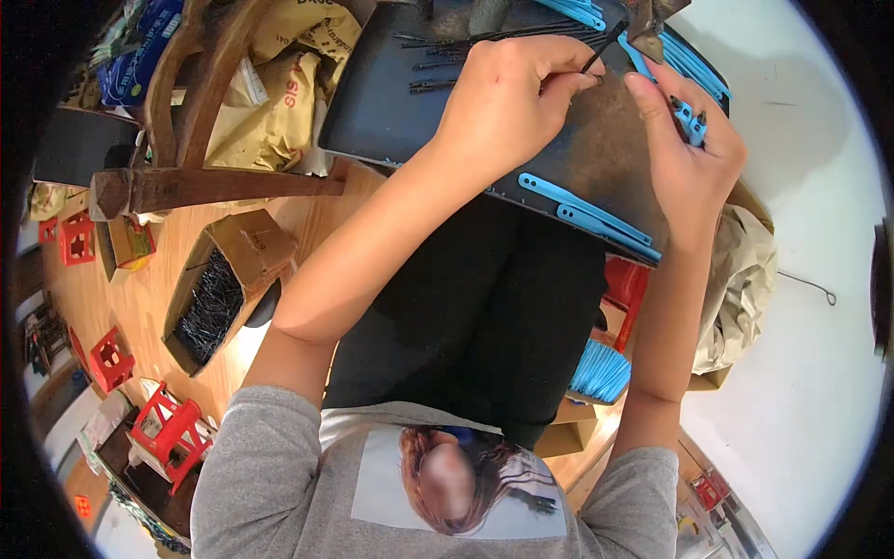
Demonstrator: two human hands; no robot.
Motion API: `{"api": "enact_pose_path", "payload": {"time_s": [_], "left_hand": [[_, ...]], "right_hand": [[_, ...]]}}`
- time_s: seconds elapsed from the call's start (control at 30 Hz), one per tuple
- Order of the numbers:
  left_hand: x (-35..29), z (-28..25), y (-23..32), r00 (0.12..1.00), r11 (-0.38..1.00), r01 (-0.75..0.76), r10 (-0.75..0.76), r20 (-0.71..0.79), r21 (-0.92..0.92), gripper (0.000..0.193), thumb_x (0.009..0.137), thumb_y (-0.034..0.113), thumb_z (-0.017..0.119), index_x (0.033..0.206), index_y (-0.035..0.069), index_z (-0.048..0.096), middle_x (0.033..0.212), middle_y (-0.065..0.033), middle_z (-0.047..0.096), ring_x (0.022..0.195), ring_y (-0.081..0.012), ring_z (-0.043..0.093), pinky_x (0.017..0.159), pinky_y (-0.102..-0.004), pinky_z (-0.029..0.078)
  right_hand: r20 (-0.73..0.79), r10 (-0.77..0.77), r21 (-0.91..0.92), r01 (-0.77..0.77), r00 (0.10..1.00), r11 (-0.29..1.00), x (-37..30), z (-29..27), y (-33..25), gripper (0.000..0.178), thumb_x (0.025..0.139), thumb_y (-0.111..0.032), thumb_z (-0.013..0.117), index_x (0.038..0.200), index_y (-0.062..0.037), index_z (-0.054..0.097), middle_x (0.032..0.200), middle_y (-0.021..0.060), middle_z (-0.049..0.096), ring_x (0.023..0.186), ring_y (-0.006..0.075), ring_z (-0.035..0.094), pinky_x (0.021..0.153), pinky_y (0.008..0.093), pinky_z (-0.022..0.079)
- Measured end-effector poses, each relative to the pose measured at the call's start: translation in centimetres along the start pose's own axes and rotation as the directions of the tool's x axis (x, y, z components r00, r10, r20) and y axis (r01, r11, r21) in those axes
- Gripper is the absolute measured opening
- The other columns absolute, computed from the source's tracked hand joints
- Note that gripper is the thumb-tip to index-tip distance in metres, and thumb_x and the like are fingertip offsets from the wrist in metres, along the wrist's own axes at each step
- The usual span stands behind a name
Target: Manually assembling small blue plastic components onto a black base frame.
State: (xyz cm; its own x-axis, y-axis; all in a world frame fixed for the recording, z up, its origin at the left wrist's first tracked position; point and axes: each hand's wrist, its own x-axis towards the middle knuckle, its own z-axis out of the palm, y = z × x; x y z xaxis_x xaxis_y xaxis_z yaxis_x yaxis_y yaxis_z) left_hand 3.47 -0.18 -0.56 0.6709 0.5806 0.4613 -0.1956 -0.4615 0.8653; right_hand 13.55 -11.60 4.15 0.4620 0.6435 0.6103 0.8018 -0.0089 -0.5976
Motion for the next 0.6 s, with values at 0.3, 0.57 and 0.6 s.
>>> {"api": "enact_pose_path", "payload": {"time_s": [0.3, 0.57, 0.6], "left_hand": [[0.2, 0.1, 0.4, 0.995, 0.987, -0.085, 0.09, -0.031, 0.133, 0.011, 0.081, 0.0, 0.061, 0.09, -0.003, 0.064, 0.079, -0.0093, 0.068, 0.075, -0.0102, 0.065, 0.067, -0.0223, 0.051], [0.9, -0.1, -0.3, 0.989, 0.987, -0.138, 0.143, -0.045, 0.086, 0.01, 0.079, 0.003, 0.063, 0.089, 0.0, 0.065, 0.077, -0.0093, 0.067, 0.07, -0.0129, 0.066, 0.061, -0.0235, 0.05], [0.7, -0.3, -0.2, 0.99, 0.984, -0.132, 0.136, -0.029, 0.121, 0.011, 0.079, 0.004, 0.064, 0.089, 0.001, 0.065, 0.076, -0.0096, 0.067, 0.069, -0.0147, 0.066, 0.06, -0.0246, 0.05]], "right_hand": [[0.052, 0.061, -0.009, -0.061, 0.997, 0.998, 0.6, -0.9, 0.1, 0.02, 0.073, -0.007, 0.071, 0.091, 0.0002, 0.068, 0.084, 0.0063, 0.068, 0.076, 0.0075, 0.058, 0.071, 0.0224, 0.046], [0.059, 0.011, -0.041, -0.009, 0.998, 0.999, 1.0, -0.2, 0.2, 0.021, 0.073, -0.008, 0.072, 0.092, -0.0002, 0.068, 0.084, 0.0061, 0.068, 0.075, 0.0057, 0.057, 0.071, 0.0208, 0.046], [0.057, 0.063, -0.052, -0.06, 0.996, 0.997, 0.7, -0.1, -0.3, 0.021, 0.073, -0.009, 0.072, 0.092, -0.0002, 0.068, 0.082, 0.0055, 0.068, 0.074, 0.0052, 0.056, 0.069, 0.0206, 0.046]]}}
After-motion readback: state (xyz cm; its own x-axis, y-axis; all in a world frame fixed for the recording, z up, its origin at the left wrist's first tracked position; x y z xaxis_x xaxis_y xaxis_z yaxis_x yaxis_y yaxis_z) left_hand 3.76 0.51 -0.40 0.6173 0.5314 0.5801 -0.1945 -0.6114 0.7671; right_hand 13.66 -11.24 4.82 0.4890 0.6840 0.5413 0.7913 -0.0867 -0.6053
